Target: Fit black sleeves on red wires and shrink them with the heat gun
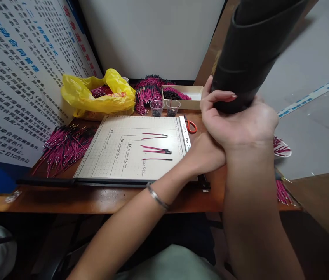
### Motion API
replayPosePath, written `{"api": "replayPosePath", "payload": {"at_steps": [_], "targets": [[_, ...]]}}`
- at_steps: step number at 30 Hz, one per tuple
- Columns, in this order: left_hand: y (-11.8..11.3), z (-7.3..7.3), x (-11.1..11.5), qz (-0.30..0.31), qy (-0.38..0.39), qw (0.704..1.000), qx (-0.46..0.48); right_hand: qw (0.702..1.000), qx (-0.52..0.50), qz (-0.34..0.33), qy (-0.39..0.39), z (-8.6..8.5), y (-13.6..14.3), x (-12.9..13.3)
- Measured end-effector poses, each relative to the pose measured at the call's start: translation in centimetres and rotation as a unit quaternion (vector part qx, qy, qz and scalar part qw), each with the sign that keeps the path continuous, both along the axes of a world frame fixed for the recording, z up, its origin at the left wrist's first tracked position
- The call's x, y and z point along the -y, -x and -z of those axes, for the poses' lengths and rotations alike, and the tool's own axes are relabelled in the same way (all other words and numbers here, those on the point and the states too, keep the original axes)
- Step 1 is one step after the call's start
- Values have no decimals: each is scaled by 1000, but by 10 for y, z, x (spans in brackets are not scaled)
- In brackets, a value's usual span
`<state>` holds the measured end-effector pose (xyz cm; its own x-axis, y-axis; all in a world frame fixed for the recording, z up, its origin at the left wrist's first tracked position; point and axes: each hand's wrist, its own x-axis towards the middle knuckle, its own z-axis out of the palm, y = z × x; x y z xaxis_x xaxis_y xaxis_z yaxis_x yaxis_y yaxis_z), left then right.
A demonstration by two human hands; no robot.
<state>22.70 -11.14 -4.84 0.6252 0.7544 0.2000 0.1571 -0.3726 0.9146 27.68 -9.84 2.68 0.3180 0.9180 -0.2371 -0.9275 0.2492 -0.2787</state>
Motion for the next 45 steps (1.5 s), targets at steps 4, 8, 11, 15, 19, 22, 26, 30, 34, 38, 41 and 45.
{"api": "replayPosePath", "payload": {"at_steps": [4,8,11,15,19,22,26,30,34,38,41,45], "targets": [[62,-1,-10,-74,-48,983,-163,991,-132,3,-7,13,-27,-12],[112,-2,-36,-216,-111,931,-272,987,-148,38,39,38,-51,-30],[127,-1,-54,-286,-129,903,-292,988,-134,35,62,49,-58,-37],[125,1,-57,-290,-129,902,-293,988,-123,37,81,55,-60,-36],[105,-3,-34,-218,-118,945,-213,993,-90,33,75,56,-59,-30],[79,-8,-11,-153,-120,956,-222,995,-57,50,64,59,-56,-28],[40,-7,8,-56,-94,957,-269,996,6,62,67,65,-47,-25],[23,3,16,-46,10,981,-187,980,189,42,54,64,-34,-1],[32,8,28,1,162,987,15,942,326,3,-83,49,-16,35],[48,4,37,-2,43,999,16,913,378,-20,-150,33,4,52],[60,6,37,-44,-58,994,-77,891,407,-37,-199,36,17,49],[83,13,33,-44,-168,967,-186,870,422,-75,-244,53,30,44]]}}
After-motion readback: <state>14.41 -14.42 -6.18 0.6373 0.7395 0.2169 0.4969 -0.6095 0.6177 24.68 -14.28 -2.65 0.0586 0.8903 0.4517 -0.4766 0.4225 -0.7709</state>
